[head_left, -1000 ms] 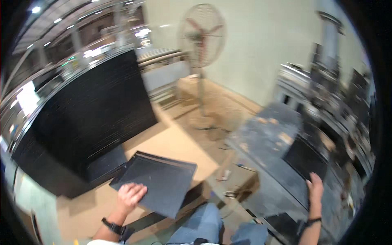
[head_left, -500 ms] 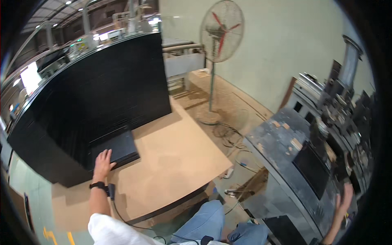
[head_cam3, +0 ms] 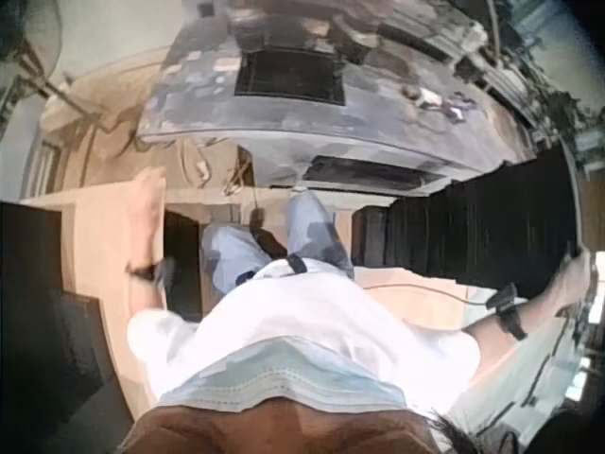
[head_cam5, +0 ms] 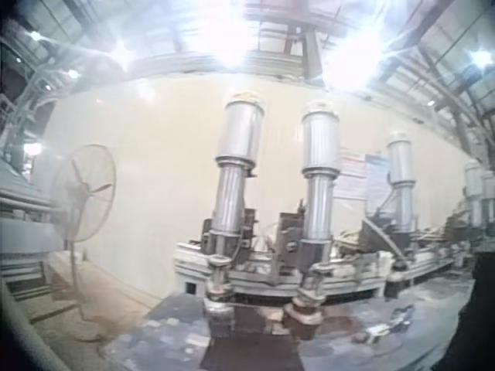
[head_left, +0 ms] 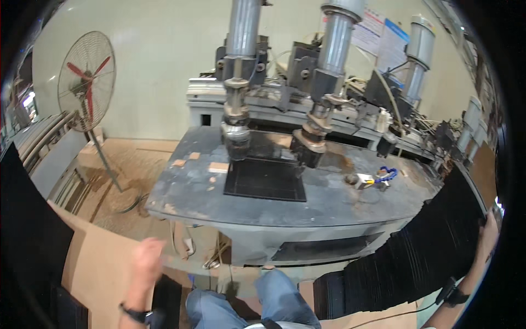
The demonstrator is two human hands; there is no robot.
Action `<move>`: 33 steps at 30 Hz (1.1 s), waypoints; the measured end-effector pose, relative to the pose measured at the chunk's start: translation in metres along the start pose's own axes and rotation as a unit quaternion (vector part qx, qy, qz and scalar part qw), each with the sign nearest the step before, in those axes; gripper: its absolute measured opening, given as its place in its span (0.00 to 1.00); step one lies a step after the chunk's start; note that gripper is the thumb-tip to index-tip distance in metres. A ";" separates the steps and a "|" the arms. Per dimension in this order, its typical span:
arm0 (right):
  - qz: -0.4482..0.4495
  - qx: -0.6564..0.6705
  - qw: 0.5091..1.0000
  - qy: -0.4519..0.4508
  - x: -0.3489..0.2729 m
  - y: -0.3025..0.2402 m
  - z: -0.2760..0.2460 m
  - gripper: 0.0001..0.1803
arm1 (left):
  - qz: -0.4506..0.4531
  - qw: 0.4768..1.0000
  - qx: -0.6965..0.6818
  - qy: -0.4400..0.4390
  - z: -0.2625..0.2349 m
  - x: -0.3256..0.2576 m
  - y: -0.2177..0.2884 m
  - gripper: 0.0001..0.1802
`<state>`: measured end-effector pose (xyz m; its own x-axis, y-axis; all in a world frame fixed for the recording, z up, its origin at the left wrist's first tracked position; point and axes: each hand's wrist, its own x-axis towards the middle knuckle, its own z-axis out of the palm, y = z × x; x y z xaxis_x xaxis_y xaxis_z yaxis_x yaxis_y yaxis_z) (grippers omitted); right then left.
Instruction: The person picks up black panels from a stack, places them onto a machine for processing, and then moves the processed panels to a new stack. After repeating this process, the person lifts and repositions the entire new stack of panels.
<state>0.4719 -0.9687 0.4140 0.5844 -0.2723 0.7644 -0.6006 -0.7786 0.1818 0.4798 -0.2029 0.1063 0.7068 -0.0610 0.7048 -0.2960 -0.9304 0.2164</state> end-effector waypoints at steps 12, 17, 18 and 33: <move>-0.364 0.427 0.827 0.023 -0.065 -0.296 0.010 0.20 | 0.019 0.988 -0.038 -0.149 0.254 0.159 0.117 0.44; -0.410 0.462 0.786 -0.029 -0.120 -0.415 0.113 0.19 | 0.156 0.983 0.018 -0.099 0.170 0.079 0.108 0.24; -0.418 0.451 0.788 -0.027 -0.133 -0.438 0.123 0.18 | 0.170 0.978 0.047 -0.109 0.148 0.052 0.094 0.23; -0.447 0.500 0.730 -0.131 -0.150 -0.558 0.203 0.26 | -0.247 0.817 0.515 -0.075 -0.232 -0.240 0.080 0.20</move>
<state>0.8301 -0.6083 0.0718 0.6621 0.6006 0.4482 0.7068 -0.6993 -0.1069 0.1373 -0.1783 0.1116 0.6705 0.4427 0.5954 0.6929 -0.6606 -0.2891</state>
